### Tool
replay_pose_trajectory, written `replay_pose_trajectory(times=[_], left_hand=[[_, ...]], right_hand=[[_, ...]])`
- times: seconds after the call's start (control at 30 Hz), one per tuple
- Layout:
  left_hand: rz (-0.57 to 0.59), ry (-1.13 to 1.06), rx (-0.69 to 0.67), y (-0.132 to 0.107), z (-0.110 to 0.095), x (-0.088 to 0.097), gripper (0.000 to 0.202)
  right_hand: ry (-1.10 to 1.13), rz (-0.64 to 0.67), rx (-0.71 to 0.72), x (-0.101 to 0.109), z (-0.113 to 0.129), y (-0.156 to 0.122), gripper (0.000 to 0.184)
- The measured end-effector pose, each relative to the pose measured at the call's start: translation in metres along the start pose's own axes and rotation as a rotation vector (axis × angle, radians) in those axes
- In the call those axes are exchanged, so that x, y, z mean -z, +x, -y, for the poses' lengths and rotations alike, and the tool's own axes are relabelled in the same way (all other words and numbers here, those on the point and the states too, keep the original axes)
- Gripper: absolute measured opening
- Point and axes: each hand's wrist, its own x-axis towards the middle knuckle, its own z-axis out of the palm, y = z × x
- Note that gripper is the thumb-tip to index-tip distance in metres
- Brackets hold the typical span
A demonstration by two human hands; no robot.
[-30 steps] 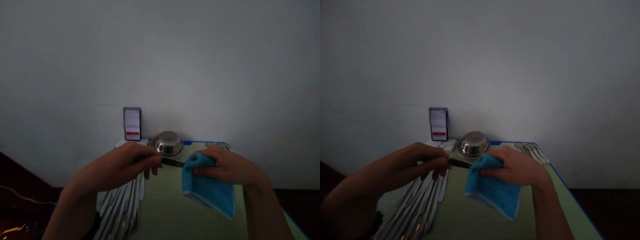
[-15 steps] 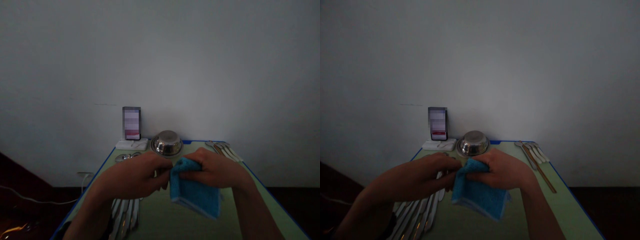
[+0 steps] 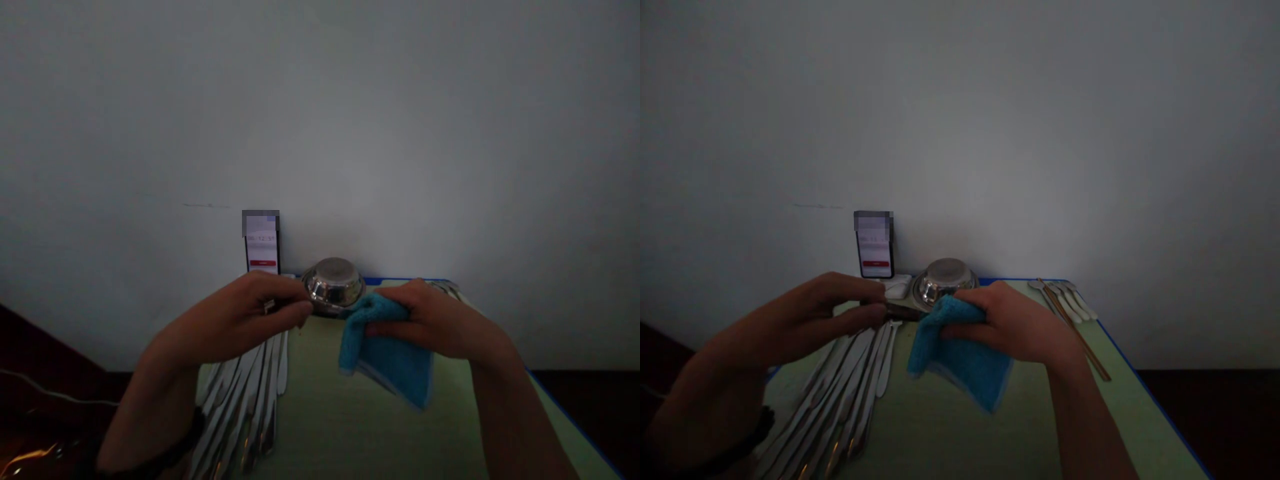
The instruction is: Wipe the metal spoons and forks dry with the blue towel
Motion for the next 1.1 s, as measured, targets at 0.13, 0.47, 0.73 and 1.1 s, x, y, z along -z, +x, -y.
replay_pose_trajectory(times=[0.13, 0.47, 0.73, 1.1], left_hand=[[-0.058, -0.046, 0.031, -0.004, 0.008, 0.003, 0.022], [-0.190, -0.246, 0.078, -0.019, 0.030, 0.013, 0.021], [-0.010, -0.228, 0.097, 0.000, 0.007, -0.002, 0.036], [0.016, -0.296, -0.057, 0.013, -0.013, -0.016, 0.034]], right_hand=[[0.035, -0.024, -0.030, 0.004, -0.004, -0.004, 0.024], [-0.082, -0.206, -0.203, 0.010, -0.023, -0.014, 0.024], [-0.087, -0.566, -0.187, 0.006, -0.012, -0.005, 0.026], [0.574, -1.082, -0.229, -0.013, -0.014, 0.012, 0.035]])
